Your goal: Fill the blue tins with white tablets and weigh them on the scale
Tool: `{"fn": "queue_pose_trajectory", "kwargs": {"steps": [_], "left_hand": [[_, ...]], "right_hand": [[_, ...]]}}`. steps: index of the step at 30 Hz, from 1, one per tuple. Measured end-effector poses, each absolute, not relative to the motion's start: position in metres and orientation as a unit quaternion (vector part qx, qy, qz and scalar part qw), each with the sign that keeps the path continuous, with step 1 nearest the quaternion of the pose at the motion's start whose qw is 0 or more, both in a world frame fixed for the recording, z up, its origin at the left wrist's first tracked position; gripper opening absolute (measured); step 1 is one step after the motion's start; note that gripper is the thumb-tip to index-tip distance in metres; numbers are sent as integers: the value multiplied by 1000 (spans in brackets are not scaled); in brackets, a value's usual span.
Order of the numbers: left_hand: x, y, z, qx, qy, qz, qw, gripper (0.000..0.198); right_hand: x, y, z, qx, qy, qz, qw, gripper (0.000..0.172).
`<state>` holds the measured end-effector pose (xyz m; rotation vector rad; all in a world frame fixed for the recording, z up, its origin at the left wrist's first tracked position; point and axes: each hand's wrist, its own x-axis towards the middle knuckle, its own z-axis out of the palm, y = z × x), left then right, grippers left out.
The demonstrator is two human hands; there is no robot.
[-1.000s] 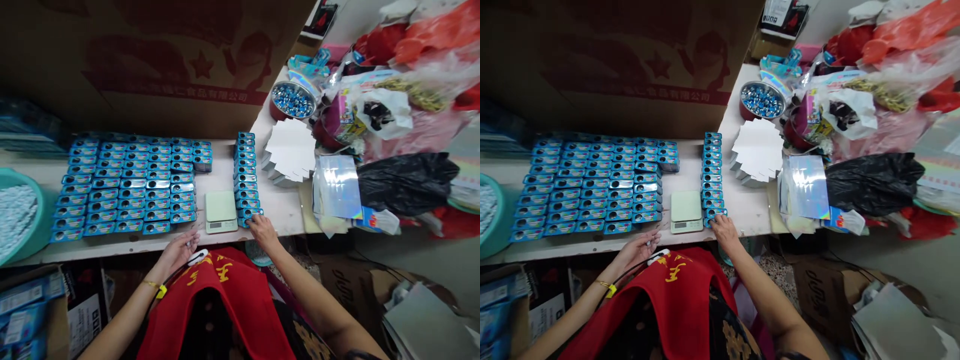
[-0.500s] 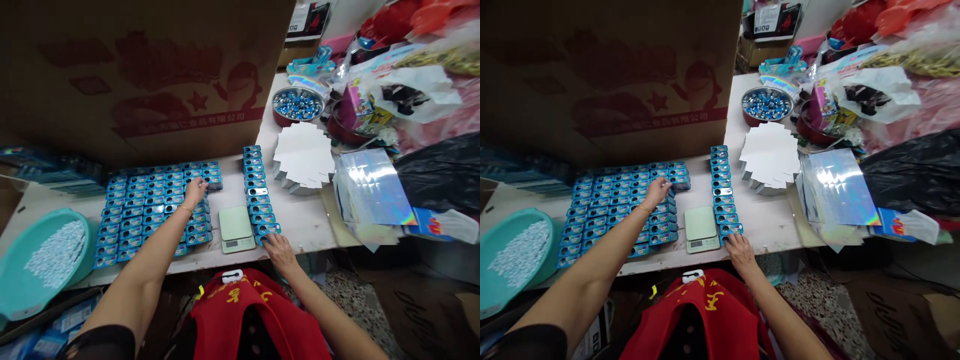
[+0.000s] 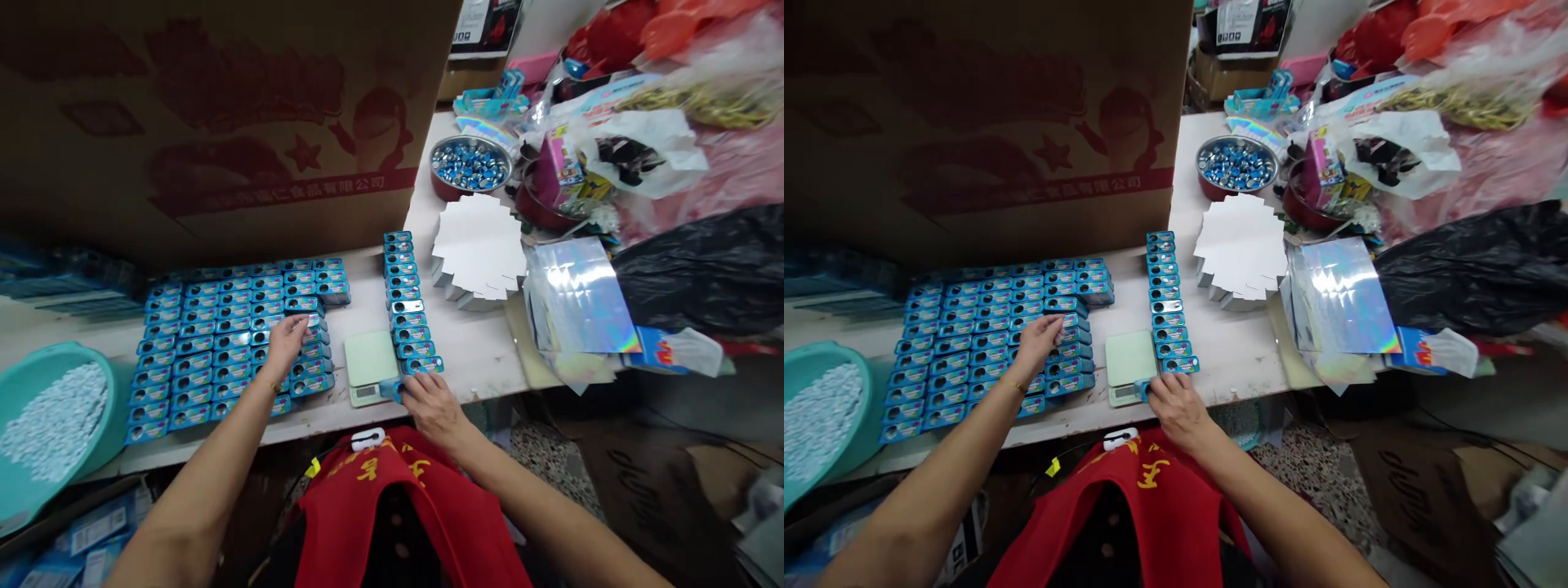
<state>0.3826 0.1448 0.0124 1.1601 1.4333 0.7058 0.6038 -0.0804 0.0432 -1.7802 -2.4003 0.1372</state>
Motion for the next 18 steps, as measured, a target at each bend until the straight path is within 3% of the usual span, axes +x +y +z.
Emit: {"fn": "queue_pose_trajectory", "kwargs": {"steps": [10, 13, 18], "left_hand": [[323, 18, 23, 323, 593, 316, 666, 30], [311, -5, 25, 238, 574, 328, 711, 24], [301, -27, 20, 145, 587, 340, 721, 21]], "right_hand": [[546, 0, 30, -525, -848, 74, -3, 15], [560, -17, 32, -580, -807, 100, 55, 18], [606, -60, 25, -693, -659, 163, 243, 20]]}}
